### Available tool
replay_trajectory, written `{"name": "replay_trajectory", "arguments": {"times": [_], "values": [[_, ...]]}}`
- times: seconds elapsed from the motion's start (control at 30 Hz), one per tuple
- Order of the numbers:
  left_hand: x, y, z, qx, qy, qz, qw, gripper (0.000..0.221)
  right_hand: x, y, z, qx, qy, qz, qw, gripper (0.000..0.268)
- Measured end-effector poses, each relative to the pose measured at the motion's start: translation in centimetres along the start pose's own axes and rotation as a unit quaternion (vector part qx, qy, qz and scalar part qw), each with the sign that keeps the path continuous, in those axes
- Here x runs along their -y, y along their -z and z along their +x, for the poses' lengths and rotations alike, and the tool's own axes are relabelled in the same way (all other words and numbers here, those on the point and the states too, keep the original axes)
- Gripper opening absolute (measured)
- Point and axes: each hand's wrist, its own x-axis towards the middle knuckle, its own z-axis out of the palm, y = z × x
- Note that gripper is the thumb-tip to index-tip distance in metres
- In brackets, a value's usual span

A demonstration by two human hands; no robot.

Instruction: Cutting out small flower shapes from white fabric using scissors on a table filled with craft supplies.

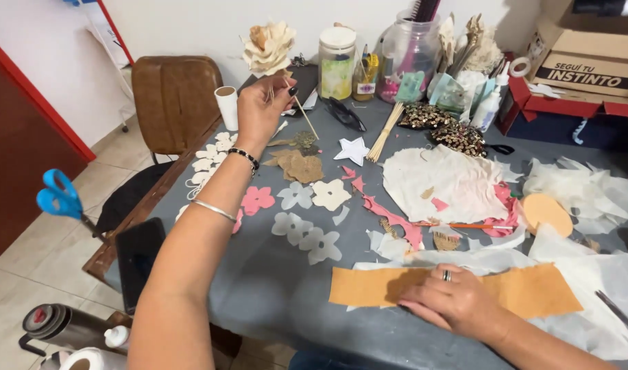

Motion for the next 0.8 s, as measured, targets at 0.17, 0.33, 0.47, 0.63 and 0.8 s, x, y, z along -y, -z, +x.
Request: {"name": "replay_trajectory", "arguments": {"times": [0.17, 0.33, 0.47, 0.63, 0.8], "values": [[0.5, -2.2, 1.2, 0.019, 0.001, 0.035, 0.999, 0.012, 0.3, 0.4, 0.6, 0.001, -0.024, 0.044, 0.999, 0.013], [3.6, -4.6, 1.3, 0.034, 0.008, 0.078, 0.996, 0.012, 0.2, 0.0, 0.2, 0.014, -0.031, 0.067, 0.997, 0.014], [5.3, -5.5, 0.9, 0.061, 0.005, 0.082, 0.995, 0.013, 0.1, -0.3, 0.0, 0.016, -0.03, 0.056, 0.998, 0.017], [7.3, -6.1, 0.4, 0.068, 0.026, 0.102, 0.992, 0.015, 0.0, -0.1, 0.1, 0.017, -0.026, 0.062, 0.998, 0.017], [8.0, -6.6, -0.3, 0.06, 0.039, 0.108, 0.992, 0.013, -0.1, -0.1, 0.0, 0.016, -0.025, 0.067, 0.997, 0.017]]}}
